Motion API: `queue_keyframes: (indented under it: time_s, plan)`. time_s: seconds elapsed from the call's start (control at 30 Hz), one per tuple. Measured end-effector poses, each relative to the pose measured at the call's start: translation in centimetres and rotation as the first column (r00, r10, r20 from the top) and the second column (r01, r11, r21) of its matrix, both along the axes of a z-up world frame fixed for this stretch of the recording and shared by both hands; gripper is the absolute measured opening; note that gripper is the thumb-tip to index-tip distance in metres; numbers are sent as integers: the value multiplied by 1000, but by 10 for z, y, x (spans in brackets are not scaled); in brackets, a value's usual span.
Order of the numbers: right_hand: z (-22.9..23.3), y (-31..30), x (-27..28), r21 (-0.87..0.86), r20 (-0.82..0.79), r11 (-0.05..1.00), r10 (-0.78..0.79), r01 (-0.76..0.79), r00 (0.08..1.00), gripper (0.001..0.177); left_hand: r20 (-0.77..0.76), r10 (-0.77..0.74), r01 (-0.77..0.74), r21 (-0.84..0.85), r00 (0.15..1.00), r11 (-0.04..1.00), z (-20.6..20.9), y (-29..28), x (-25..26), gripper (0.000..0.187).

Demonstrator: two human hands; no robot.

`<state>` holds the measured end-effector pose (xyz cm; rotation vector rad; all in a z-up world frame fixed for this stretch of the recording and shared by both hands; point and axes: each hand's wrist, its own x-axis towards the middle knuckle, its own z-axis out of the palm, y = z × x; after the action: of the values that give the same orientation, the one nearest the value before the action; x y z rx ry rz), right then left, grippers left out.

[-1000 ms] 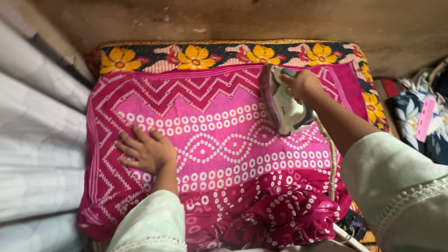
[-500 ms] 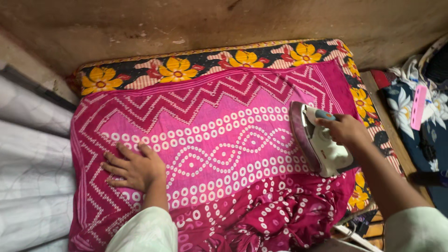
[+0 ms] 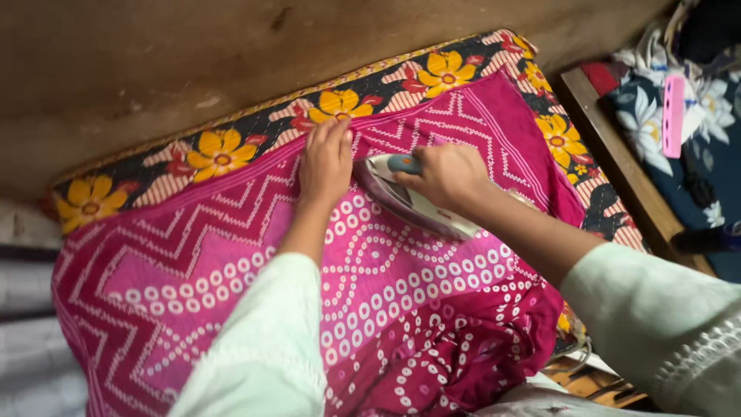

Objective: The person irons a pink patterned cloth on a floral-patterned ironing board. They repeatedly spread, smooth, and iron different sections of the fabric, then fold and reposition it to continue ironing.

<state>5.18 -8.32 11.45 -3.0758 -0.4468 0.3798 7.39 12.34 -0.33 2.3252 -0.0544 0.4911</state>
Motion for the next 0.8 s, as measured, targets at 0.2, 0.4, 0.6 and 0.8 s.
queue_keyframes:
  time_s: [0.2, 0.4, 0.6, 0.8]
  plan:
    - [-9, -2, 46, 55, 65, 998, -24, 20, 998, 54, -589, 154, -69, 165, 793, 984, 0, 5, 103, 38]
    - [-9, -24, 98, 20, 80, 997, 66, -68, 995, 55, -595, -77, 104, 11, 800, 995, -50, 25, 143, 38]
    - [-13, -38, 110, -77, 45, 975, 212, -209, 976, 58, -393, -232, 74, -377, 890, 923, -58, 43, 133, 33]
    - [-22, -17, 132, 2, 130, 997, -78, 78, 988, 60, 31, 120, -123, 105, 992, 987, -24, -9, 20, 41]
